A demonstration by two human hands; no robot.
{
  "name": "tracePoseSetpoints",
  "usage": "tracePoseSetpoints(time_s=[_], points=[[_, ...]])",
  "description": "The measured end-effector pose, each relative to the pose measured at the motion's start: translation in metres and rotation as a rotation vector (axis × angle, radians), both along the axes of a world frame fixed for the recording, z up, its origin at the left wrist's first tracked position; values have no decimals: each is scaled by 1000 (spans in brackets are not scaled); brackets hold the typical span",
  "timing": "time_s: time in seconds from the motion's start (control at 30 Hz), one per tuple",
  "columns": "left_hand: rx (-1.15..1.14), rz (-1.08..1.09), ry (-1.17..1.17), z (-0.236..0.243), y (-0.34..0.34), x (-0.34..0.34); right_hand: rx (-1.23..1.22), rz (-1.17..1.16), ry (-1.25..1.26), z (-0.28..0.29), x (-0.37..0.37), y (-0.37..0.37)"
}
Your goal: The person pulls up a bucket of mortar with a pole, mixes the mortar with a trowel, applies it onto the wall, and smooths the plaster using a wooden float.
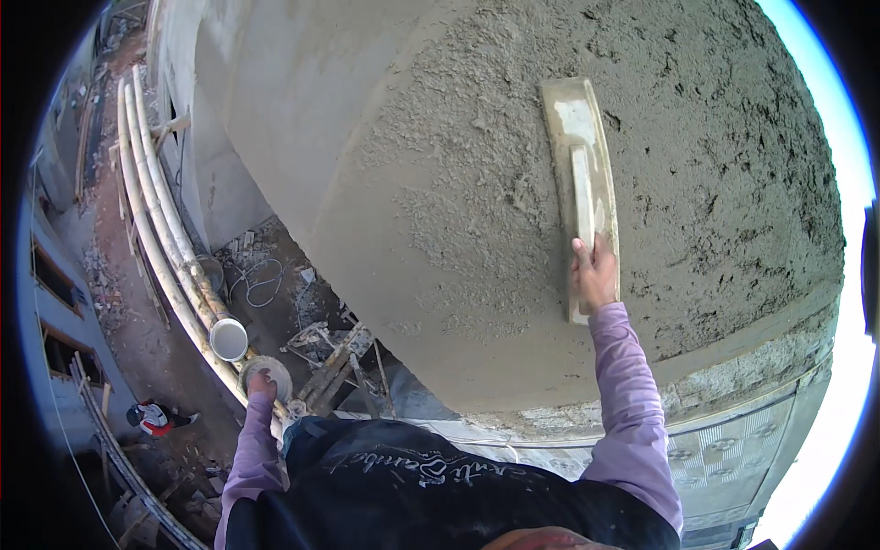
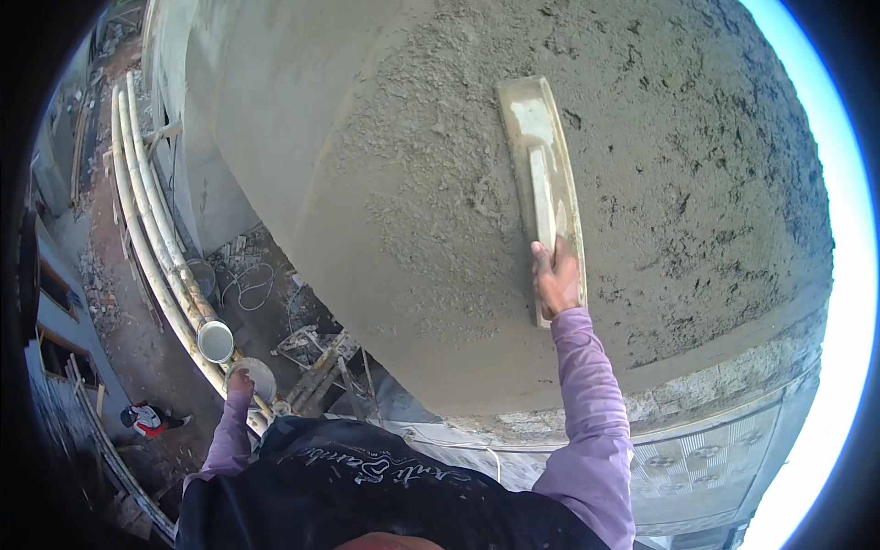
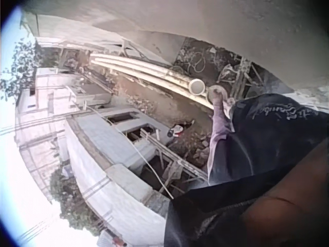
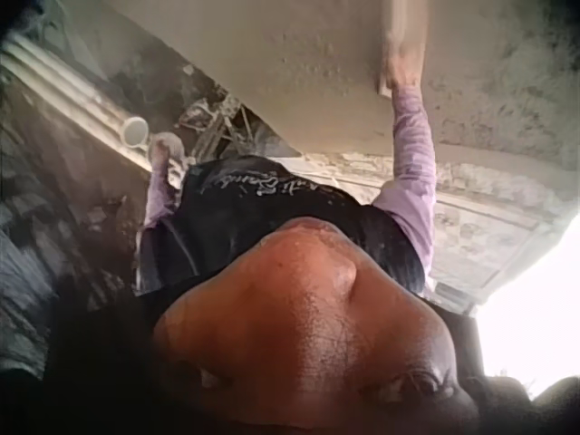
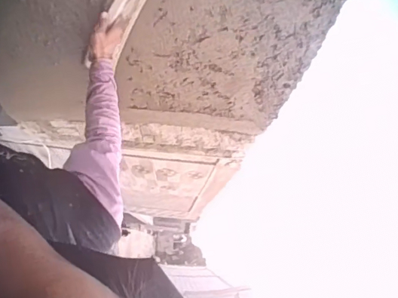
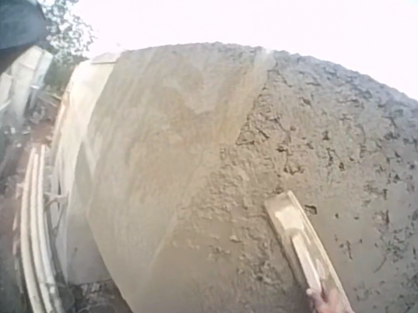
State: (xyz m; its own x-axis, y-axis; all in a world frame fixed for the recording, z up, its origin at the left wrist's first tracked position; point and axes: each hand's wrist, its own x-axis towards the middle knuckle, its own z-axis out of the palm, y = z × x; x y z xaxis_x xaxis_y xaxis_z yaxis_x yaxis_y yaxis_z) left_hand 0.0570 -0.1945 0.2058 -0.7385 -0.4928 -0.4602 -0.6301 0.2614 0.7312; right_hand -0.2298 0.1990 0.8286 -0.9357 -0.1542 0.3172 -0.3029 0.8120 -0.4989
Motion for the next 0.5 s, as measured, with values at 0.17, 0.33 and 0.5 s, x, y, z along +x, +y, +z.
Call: tracePoseSetpoints(time_s=[0.17, 0.33, 0.5], points=[[-143, 44, -306, 41, -17, 11, -232, 203, 226, 171, -47, -67], [-105, -102, 40, 84, 11, -103, -71, 215, 238, 267, -109, -175], [104, -120, 228, 67, 30, -127, 171, 152, 133, 168, -112, -217]])
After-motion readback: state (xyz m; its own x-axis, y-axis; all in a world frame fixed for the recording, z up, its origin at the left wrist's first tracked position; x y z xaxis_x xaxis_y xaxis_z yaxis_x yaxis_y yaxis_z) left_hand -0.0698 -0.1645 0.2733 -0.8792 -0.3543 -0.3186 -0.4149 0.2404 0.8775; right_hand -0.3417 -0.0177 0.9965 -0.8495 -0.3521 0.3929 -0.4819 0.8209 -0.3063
